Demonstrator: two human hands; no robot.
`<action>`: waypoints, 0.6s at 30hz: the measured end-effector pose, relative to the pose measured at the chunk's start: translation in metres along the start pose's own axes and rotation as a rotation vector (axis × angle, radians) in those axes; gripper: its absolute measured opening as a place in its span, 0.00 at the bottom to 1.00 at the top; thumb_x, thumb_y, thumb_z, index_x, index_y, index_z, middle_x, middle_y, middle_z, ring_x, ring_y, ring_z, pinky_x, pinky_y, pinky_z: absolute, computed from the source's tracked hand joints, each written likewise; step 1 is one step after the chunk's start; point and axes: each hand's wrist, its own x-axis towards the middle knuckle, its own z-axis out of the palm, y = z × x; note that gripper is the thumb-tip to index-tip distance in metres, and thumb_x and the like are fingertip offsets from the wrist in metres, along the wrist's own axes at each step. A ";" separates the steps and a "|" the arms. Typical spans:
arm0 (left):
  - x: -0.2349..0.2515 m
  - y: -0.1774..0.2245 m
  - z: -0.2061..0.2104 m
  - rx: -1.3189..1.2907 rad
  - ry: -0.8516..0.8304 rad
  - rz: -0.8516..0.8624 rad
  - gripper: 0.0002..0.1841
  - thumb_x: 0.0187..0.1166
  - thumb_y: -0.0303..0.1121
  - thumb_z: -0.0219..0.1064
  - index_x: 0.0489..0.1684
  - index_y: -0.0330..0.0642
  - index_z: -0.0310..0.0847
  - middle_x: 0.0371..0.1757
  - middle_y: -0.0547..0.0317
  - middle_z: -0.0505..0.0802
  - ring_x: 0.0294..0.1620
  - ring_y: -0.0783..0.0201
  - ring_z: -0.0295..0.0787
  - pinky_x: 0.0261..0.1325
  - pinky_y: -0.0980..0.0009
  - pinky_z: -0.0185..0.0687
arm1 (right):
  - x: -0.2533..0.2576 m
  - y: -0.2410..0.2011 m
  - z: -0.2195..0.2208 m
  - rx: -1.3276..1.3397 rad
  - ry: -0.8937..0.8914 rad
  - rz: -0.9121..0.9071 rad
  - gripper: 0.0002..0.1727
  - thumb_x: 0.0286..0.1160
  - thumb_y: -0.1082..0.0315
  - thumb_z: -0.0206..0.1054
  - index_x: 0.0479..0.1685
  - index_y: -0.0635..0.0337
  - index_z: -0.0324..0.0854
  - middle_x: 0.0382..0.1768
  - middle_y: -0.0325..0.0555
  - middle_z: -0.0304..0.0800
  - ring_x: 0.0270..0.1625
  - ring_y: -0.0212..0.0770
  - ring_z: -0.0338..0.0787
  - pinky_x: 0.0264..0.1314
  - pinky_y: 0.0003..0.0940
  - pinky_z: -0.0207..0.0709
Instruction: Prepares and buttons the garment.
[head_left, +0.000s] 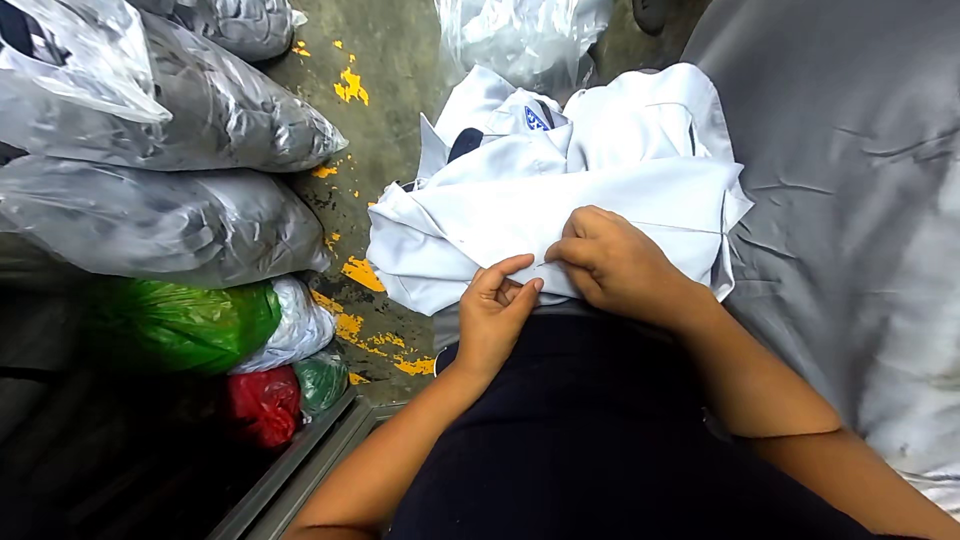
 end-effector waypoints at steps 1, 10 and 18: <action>0.000 0.000 0.000 -0.002 0.002 0.001 0.20 0.67 0.16 0.74 0.60 0.31 0.85 0.42 0.61 0.91 0.28 0.78 0.87 0.38 0.80 0.89 | 0.000 0.000 0.000 -0.002 -0.002 0.001 0.15 0.71 0.72 0.57 0.39 0.59 0.93 0.32 0.47 0.80 0.40 0.48 0.83 0.40 0.42 0.72; 0.000 0.000 0.000 -0.011 -0.003 -0.002 0.20 0.67 0.16 0.74 0.60 0.32 0.86 0.41 0.61 0.91 0.28 0.76 0.87 0.38 0.79 0.89 | 0.001 -0.001 0.001 -0.021 -0.002 0.010 0.15 0.71 0.72 0.57 0.38 0.58 0.93 0.31 0.47 0.79 0.39 0.47 0.82 0.39 0.42 0.71; 0.000 0.000 0.001 -0.029 0.002 -0.015 0.21 0.66 0.15 0.74 0.60 0.31 0.85 0.42 0.60 0.92 0.28 0.76 0.88 0.37 0.79 0.90 | 0.000 -0.004 0.001 -0.027 0.004 0.015 0.15 0.71 0.72 0.57 0.38 0.58 0.93 0.31 0.46 0.79 0.39 0.47 0.82 0.38 0.41 0.70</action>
